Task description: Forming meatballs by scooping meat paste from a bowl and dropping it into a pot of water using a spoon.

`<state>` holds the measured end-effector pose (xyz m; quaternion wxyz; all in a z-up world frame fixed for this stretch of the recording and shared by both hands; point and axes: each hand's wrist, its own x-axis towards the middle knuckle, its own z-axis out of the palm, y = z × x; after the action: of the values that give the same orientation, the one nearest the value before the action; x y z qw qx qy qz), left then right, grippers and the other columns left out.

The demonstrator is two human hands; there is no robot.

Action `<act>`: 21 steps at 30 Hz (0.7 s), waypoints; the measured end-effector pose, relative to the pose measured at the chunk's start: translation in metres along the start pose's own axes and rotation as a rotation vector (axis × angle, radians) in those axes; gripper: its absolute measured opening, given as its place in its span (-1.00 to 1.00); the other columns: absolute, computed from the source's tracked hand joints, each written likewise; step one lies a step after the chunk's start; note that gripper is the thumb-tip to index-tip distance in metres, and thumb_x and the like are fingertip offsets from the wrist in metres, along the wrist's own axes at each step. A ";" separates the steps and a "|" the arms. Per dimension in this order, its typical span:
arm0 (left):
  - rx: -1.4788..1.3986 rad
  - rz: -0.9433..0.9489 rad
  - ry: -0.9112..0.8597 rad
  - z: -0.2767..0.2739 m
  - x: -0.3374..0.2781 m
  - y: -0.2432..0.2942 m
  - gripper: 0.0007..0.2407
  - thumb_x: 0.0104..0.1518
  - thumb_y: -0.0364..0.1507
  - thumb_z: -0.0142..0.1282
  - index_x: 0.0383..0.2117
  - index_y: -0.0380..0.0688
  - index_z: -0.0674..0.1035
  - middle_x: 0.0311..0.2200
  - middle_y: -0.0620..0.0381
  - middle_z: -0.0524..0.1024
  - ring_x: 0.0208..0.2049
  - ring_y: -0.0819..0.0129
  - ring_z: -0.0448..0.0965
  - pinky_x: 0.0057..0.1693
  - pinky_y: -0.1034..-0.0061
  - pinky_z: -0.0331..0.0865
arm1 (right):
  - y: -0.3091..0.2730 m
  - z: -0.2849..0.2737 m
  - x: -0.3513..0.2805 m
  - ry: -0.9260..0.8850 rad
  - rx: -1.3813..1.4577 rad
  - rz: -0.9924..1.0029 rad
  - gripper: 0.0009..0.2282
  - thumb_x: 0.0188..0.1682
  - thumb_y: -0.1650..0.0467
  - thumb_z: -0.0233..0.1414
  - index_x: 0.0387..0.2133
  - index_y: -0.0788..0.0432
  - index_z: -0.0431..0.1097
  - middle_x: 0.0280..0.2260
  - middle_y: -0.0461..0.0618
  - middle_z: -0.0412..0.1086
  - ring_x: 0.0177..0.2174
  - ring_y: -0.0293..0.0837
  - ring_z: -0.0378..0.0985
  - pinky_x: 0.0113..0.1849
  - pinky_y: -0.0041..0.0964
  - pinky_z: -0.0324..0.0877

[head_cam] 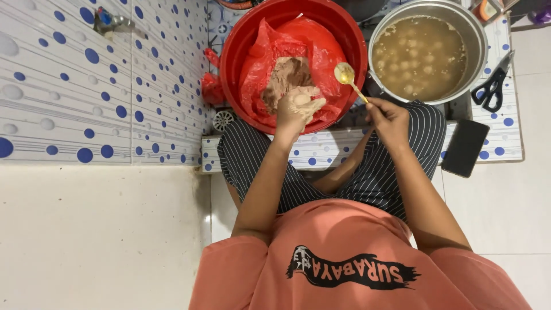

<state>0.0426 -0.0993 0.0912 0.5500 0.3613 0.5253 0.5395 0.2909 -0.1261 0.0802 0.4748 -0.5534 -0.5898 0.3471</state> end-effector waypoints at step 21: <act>-0.067 0.003 -0.108 0.000 0.004 0.025 -0.75 -0.03 -0.63 0.35 -0.20 -0.35 0.60 -0.38 -0.08 0.68 -0.61 0.52 0.57 -0.61 0.78 0.25 | -0.152 0.001 -0.004 -0.035 -0.475 -0.416 -0.85 0.07 0.63 0.15 -0.13 0.35 0.62 -0.53 0.18 0.50 -0.55 0.11 0.57 -0.52 -0.20 0.41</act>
<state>0.0370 -0.0918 0.1151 0.5886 0.3721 0.4761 0.5370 0.2407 -0.1518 0.2210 0.3828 -0.5105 -0.7629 0.1044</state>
